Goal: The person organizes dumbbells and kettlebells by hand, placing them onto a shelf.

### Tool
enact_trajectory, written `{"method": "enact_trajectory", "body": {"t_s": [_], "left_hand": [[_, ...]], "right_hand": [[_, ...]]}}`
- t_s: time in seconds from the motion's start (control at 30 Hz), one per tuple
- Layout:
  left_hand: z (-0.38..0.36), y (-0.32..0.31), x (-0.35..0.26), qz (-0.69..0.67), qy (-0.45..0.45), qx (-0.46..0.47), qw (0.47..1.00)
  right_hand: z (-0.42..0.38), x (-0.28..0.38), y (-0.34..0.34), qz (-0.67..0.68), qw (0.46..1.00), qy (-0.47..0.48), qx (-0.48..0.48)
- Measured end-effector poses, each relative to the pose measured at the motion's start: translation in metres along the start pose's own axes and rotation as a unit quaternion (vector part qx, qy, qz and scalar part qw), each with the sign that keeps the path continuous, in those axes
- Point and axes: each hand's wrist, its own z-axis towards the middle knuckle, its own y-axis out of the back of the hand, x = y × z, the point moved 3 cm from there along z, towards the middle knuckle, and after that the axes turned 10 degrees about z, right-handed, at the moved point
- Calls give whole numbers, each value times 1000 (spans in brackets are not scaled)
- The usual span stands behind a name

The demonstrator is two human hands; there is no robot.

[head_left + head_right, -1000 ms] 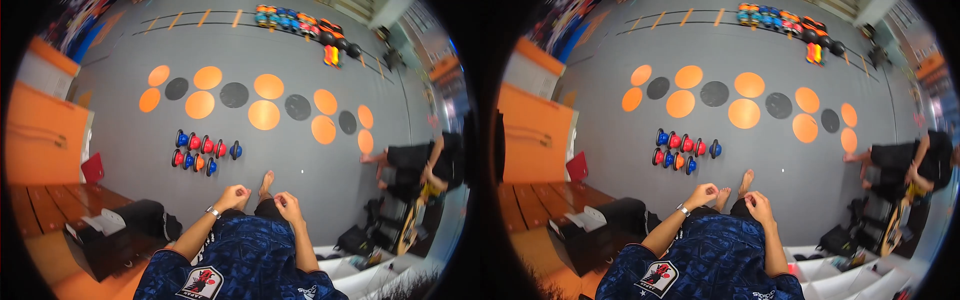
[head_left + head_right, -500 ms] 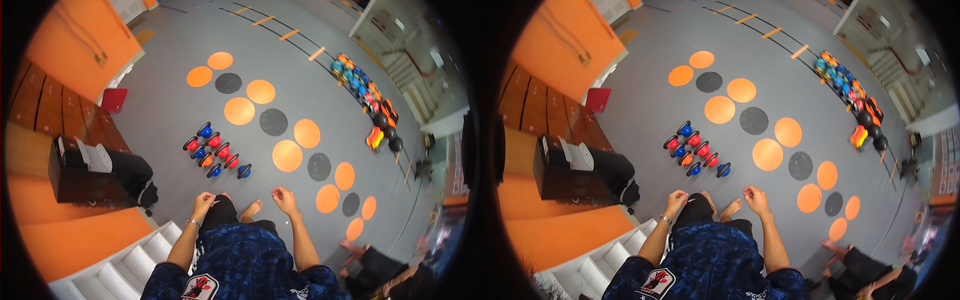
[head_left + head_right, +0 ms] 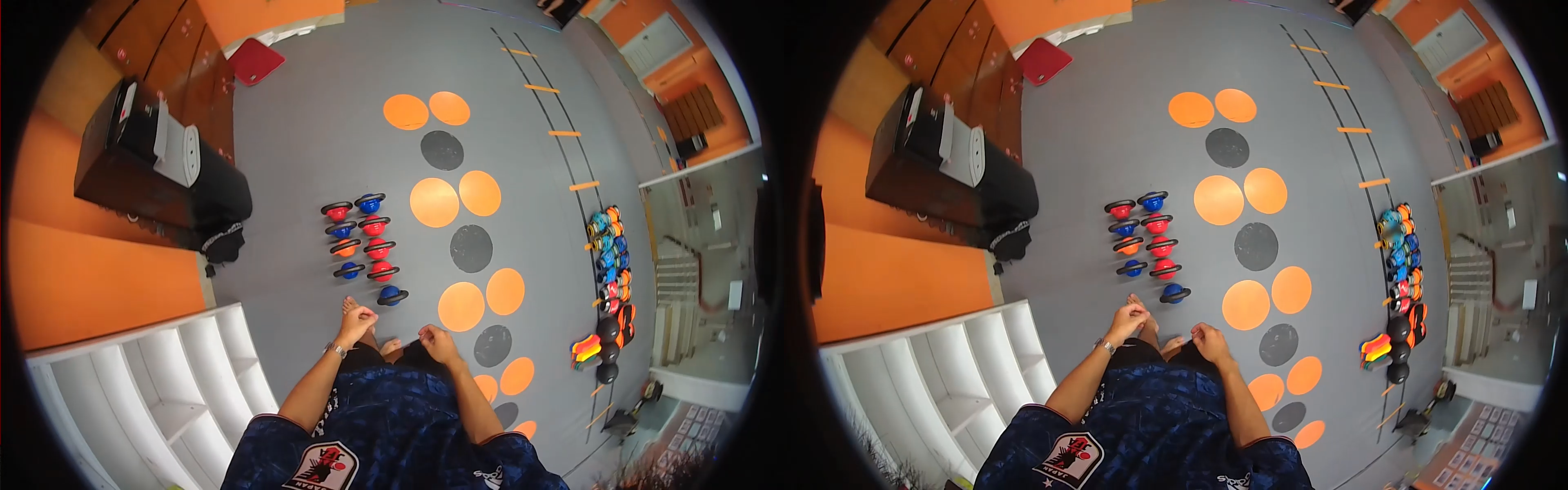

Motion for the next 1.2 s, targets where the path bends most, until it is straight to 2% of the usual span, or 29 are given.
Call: {"method": "enact_trajectory", "body": {"t_s": [0.03, 0.13, 0.17, 0.3, 0.53, 0.57, 0.7, 0.8, 0.93, 1.03, 1.13, 1.2], "left_hand": [[4, 0, 3, 42, -4, 17, 999], [5, 0, 5, 17, 22, -22, 999], [2, -3, 6, -48, 74, -49, 995], [-16, -14, -16, -94, 161, -125, 974], [-69, -98, -45, -290, 238, -285, 882], [-77, -114, -49, -323, 245, -289, 867], [-97, -165, -59, -396, 235, -342, 819], [-108, -191, -57, -419, 233, -398, 782], [-130, -219, -57, -463, 242, -438, 732], [-139, -243, -47, -512, 251, -456, 683], [-137, -265, -38, -539, 261, -454, 660], [-128, -278, -34, -533, 270, -459, 658]], "right_hand": [[6, 0, 5, -11, 1000, -4, 17], [28, 2, 24, -30, 998, 16, 61], [34, 1, 31, -32, 996, 28, 76], [74, -10, 63, -78, 985, 58, 146], [137, -50, 103, -133, 940, 110, 294], [142, -49, 111, -173, 929, 121, 303], [160, -64, 124, -196, 918, 127, 320], [169, -60, 114, -216, 900, 120, 358], [183, -65, 89, -326, 835, 148, 418], [192, -64, 67, -374, 819, 139, 412], [201, -57, 34, -362, 822, 116, 424], [204, -53, 8, -344, 806, 151, 457]]}}
